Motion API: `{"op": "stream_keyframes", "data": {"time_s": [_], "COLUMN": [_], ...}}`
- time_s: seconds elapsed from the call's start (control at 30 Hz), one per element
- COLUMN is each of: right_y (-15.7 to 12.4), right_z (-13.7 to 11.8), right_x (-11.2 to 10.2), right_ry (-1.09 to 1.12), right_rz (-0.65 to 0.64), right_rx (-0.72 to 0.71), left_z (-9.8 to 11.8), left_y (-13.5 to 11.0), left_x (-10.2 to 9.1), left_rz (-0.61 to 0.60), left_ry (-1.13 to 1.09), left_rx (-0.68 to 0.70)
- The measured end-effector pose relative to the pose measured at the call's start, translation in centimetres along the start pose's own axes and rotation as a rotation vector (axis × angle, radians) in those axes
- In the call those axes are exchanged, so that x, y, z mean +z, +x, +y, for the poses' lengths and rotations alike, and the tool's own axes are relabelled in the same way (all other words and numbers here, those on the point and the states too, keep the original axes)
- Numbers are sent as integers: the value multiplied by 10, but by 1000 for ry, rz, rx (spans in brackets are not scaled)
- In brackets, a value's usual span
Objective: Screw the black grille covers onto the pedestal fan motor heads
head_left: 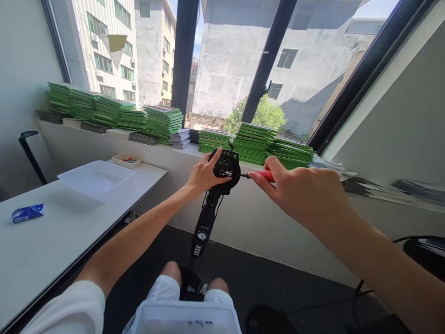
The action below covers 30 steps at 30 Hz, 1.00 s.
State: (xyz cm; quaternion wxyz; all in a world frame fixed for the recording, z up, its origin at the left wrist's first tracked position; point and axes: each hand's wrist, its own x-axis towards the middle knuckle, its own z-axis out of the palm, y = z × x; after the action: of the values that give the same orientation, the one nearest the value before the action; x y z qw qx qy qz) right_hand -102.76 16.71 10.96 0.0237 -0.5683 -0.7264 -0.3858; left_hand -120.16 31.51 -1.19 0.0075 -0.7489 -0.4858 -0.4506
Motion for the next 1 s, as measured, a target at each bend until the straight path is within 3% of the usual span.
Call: {"op": "stream_keyframes", "data": {"time_s": [0.13, 0.27, 0.4, 0.53, 0.67, 0.77, 0.87, 1.0], "right_y": [1, 2, 1, 2, 2, 2, 1, 1], "right_z": [3, 3, -2, -4, 0, 2, 2, 0], "right_x": [5, 4, 1, -1, -2, -1, -2, -5], "right_ry": [105, 21, 84, 39, 115, 66, 178, 107], "right_rz": [-9, 31, -29, -17, -38, 7, -47, -23], "right_rx": [-26, 42, 3, 71, 2, 41, -1, 56], "left_z": [-1, 0, 0, 0, 1, 2, 3, 3], "left_y": [0, 0, 0, -1, -2, -3, -3, -3], "left_x": [1, 1, 0, 0, -1, -1, -1, -1], "left_rz": [5, 12, 3, 8, 12, 11, 6, 2], "left_ry": [-5, -11, -15, -18, -25, -14, 11, 31], "left_rx": [3, 3, 2, 10, 7, -1, 1, 15]}}
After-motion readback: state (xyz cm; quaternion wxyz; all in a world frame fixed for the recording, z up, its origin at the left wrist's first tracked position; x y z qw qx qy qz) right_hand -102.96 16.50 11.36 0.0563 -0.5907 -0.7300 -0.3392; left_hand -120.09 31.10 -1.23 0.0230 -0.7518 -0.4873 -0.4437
